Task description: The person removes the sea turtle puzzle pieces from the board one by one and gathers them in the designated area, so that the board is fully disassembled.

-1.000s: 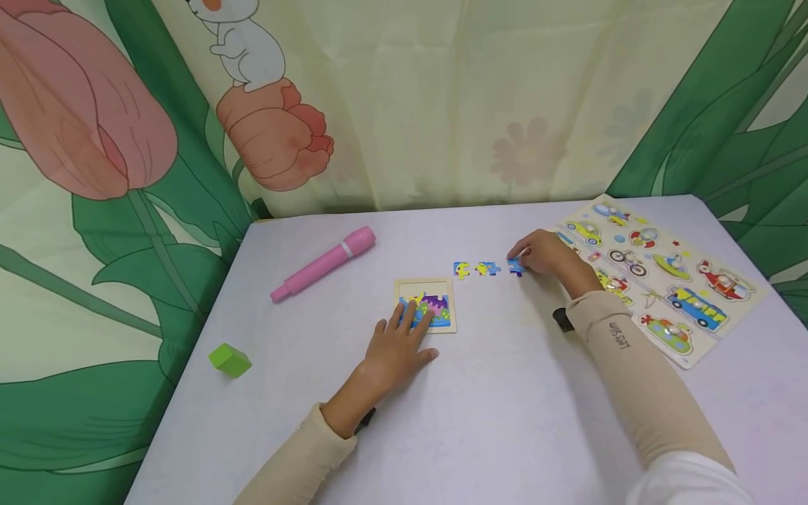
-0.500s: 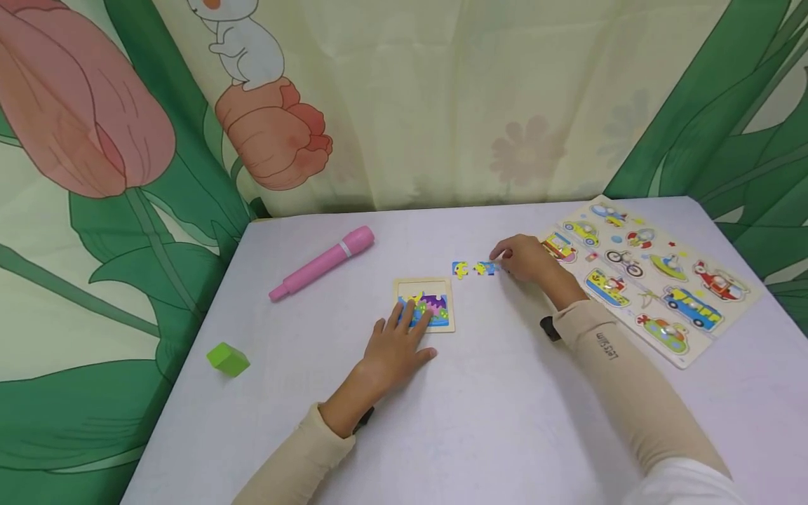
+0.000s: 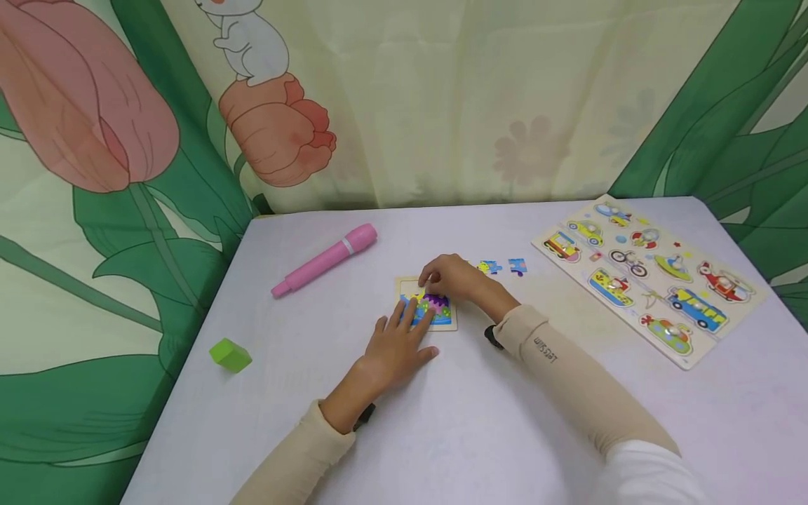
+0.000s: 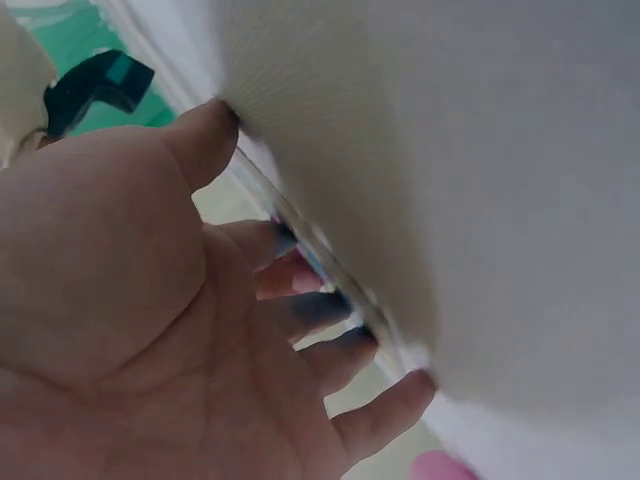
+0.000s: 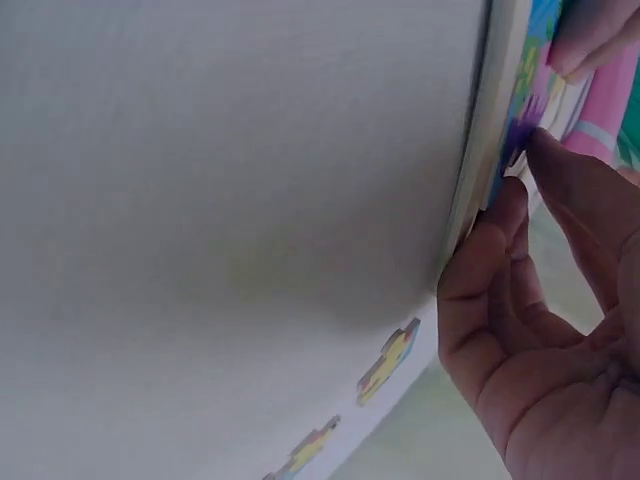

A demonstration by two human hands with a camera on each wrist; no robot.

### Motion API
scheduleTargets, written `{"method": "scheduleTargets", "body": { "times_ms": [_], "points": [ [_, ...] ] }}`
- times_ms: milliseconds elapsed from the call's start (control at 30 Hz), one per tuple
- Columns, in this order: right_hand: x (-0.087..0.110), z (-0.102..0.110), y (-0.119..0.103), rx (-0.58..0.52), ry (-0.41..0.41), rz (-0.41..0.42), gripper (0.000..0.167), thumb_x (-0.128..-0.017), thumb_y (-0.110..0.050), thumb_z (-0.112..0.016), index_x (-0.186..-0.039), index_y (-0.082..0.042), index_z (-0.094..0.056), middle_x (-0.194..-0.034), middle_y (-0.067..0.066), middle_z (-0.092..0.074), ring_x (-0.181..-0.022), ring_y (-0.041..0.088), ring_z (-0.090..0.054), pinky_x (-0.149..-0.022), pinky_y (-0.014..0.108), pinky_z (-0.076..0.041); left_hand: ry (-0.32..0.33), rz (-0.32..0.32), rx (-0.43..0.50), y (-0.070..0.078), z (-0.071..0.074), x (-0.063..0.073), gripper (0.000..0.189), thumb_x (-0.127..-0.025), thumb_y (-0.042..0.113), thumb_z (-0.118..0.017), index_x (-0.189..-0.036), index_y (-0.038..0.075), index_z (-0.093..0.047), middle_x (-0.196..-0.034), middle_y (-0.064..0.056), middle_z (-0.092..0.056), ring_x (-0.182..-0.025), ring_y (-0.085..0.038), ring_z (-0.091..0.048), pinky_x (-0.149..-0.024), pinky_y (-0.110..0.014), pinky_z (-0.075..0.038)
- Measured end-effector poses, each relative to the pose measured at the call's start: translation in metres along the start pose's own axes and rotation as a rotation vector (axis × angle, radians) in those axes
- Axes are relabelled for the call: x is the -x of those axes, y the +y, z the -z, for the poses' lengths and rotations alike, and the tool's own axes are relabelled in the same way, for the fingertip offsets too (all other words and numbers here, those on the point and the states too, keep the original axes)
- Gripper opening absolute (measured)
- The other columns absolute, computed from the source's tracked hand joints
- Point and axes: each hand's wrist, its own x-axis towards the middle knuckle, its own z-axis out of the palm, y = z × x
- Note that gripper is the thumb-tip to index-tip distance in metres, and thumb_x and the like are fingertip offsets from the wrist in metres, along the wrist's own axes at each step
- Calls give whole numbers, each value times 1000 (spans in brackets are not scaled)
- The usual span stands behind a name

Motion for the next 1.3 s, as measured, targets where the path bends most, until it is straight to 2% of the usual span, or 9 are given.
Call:
{"method": "scheduleTargets", "body": {
  "times_ms": [200, 400, 567, 833, 1033, 1200, 1300],
  "points": [
    [-2, -4, 0, -8, 5, -47, 14, -97, -7, -71, -108, -8, -79, -105, 9, -74, -99, 27, -66, -94, 47, -52, -31, -33, 6, -7, 2, 7, 74, -104, 57, -49, -165, 23, -25, -170, -12, -16, -156, -31, -13, -119, -54, -26],
    [-1, -4, 0, -1, 10, -54, 14, -98, -7, -70, -109, -8, -79, -105, 9, -74, -98, 26, -67, -95, 48, -52, -3, -43, -17, -4, 0, 22, 75, -103, 58, -51, -163, 18, -30, -169, -10, -22, -155, -28, -21, -117, -51, -32],
    [-1, -3, 0, 10, -4, -27, 15, -99, -6, -69, -110, -7, -78, -105, 9, -73, -97, 25, -66, -93, 47, -52, 26, -37, -33, 1, 0, 29, 75, -102, 57, -53, -162, 15, -33, -167, -9, -27, -154, -26, -25, -115, -49, -36],
    [0, -5, -4, 56, -28, 63, 18, -98, -6, -69, -114, -9, -77, -105, 8, -68, -96, 24, -62, -90, 44, -52, 38, -15, -47, 4, -3, 27, 72, -103, 56, -52, -160, 15, -35, -166, -9, -31, -152, -26, -28, -113, -49, -38],
    [-4, -9, -8, 21, -80, 130, 25, -98, -11, -71, -123, -8, -74, -103, 8, -62, -89, 20, -58, -85, 39, -50, 55, 23, -160, 13, -1, 22, 76, -101, 64, -49, -159, 17, -38, -163, -8, -37, -149, -26, -34, -106, -45, -44],
    [-7, -12, -9, 27, -108, 164, 30, -97, -9, -72, -127, -6, -72, -104, 8, -60, -88, 19, -58, -86, 38, -51, 44, 45, -293, 22, -2, 21, 78, -100, 70, -40, -163, 26, -30, -162, -9, -38, -149, -27, -33, -104, -41, -46],
    [-7, -12, -10, 15, -110, 165, 28, -97, -8, -72, -125, -7, -74, -104, 8, -61, -86, 19, -59, -85, 37, -51, 36, 53, -335, 26, -2, 21, 77, -100, 71, -37, -164, 29, -28, -161, -9, -39, -149, -27, -34, -104, -40, -46]
  ]
}}
